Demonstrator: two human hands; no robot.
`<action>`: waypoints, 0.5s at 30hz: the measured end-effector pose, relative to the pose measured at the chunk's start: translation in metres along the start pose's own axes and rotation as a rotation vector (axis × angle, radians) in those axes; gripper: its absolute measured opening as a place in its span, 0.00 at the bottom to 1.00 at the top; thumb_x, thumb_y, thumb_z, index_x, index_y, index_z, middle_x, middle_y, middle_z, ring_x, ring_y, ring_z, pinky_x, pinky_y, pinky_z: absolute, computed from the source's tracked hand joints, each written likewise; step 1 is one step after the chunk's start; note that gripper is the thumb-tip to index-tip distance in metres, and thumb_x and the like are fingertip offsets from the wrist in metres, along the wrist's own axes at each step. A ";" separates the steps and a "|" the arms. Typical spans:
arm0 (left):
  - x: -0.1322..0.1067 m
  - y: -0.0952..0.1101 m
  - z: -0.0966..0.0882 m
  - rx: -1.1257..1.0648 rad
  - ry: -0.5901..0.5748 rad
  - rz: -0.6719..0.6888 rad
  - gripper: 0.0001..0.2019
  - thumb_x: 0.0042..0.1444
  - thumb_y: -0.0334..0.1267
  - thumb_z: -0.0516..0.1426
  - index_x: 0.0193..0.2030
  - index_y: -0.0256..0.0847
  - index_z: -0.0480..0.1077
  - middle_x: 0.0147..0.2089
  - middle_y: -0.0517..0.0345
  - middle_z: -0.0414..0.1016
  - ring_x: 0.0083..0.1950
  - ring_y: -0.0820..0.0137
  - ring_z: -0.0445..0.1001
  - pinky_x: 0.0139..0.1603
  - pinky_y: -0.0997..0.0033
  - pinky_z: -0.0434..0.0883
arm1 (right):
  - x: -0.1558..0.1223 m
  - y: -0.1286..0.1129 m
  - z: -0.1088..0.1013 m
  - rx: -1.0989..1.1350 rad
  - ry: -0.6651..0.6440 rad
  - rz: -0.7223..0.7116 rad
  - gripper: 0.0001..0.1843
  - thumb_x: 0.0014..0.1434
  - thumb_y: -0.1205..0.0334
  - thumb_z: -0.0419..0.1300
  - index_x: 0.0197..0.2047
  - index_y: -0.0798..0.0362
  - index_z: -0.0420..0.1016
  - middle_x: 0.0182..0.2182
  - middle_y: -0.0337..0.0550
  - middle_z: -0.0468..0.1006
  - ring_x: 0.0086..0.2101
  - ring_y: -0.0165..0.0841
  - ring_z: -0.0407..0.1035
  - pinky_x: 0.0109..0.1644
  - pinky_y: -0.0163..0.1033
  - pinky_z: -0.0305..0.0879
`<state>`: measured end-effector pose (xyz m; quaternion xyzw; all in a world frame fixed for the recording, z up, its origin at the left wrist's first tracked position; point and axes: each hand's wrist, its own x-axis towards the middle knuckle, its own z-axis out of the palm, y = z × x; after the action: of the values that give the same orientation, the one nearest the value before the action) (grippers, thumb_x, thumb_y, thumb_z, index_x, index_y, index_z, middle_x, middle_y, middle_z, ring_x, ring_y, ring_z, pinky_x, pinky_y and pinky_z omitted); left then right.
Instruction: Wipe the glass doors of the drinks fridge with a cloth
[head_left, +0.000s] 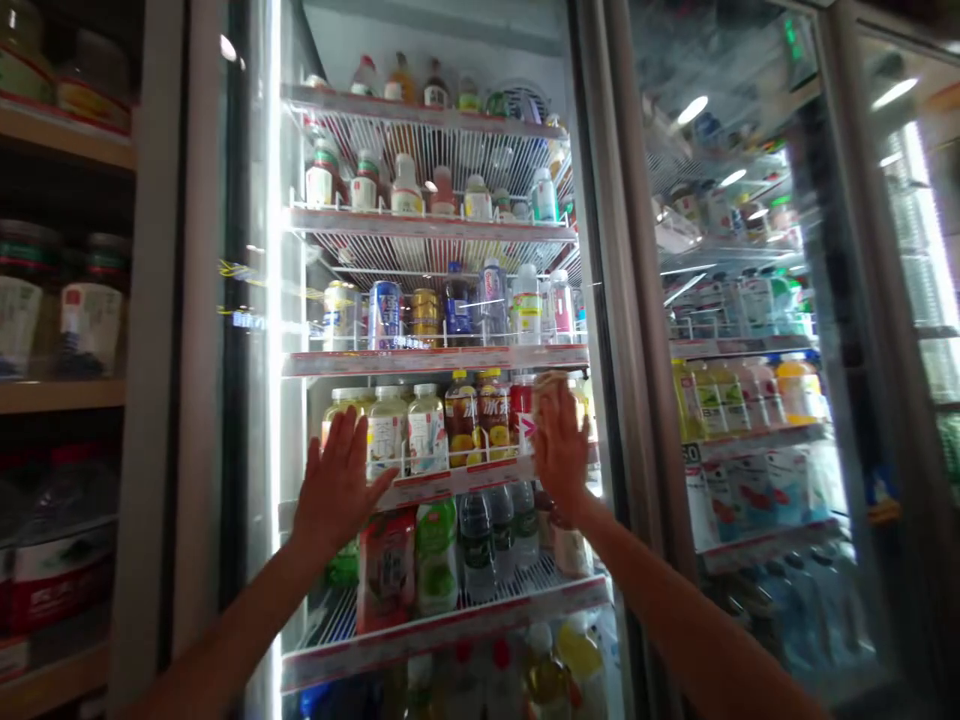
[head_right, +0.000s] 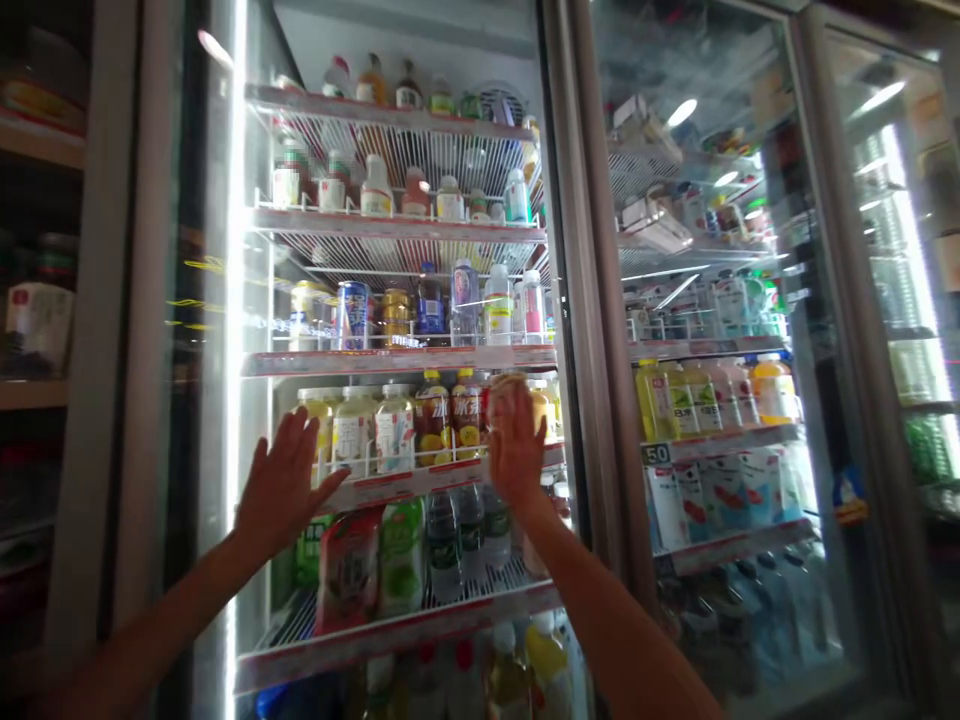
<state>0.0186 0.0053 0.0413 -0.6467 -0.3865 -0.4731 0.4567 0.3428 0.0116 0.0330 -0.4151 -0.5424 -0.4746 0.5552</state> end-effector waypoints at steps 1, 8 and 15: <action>-0.001 -0.001 0.000 0.001 -0.002 -0.002 0.38 0.60 0.57 0.39 0.69 0.35 0.34 0.70 0.39 0.44 0.70 0.54 0.43 0.66 0.45 0.46 | -0.002 -0.008 -0.001 0.029 -0.079 -0.127 0.33 0.63 0.64 0.45 0.69 0.49 0.38 0.66 0.48 0.50 0.66 0.39 0.39 0.65 0.56 0.41; 0.025 -0.023 -0.019 0.026 -0.013 -0.076 0.34 0.60 0.56 0.39 0.66 0.32 0.50 0.68 0.38 0.51 0.69 0.53 0.49 0.66 0.44 0.45 | 0.073 0.023 0.000 -0.082 -0.037 0.261 0.29 0.63 0.62 0.42 0.67 0.57 0.47 0.65 0.55 0.53 0.64 0.44 0.46 0.63 0.61 0.45; 0.083 -0.025 -0.025 0.060 -0.035 -0.130 0.36 0.59 0.54 0.36 0.65 0.26 0.49 0.69 0.37 0.47 0.70 0.55 0.45 0.67 0.46 0.43 | 0.098 -0.020 0.007 -0.041 -0.170 -0.244 0.30 0.64 0.62 0.41 0.68 0.47 0.42 0.67 0.41 0.49 0.66 0.36 0.40 0.66 0.55 0.41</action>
<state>0.0095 -0.0062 0.1309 -0.6143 -0.4496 -0.4786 0.4375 0.3175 0.0066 0.1295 -0.3959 -0.6242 -0.5127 0.4369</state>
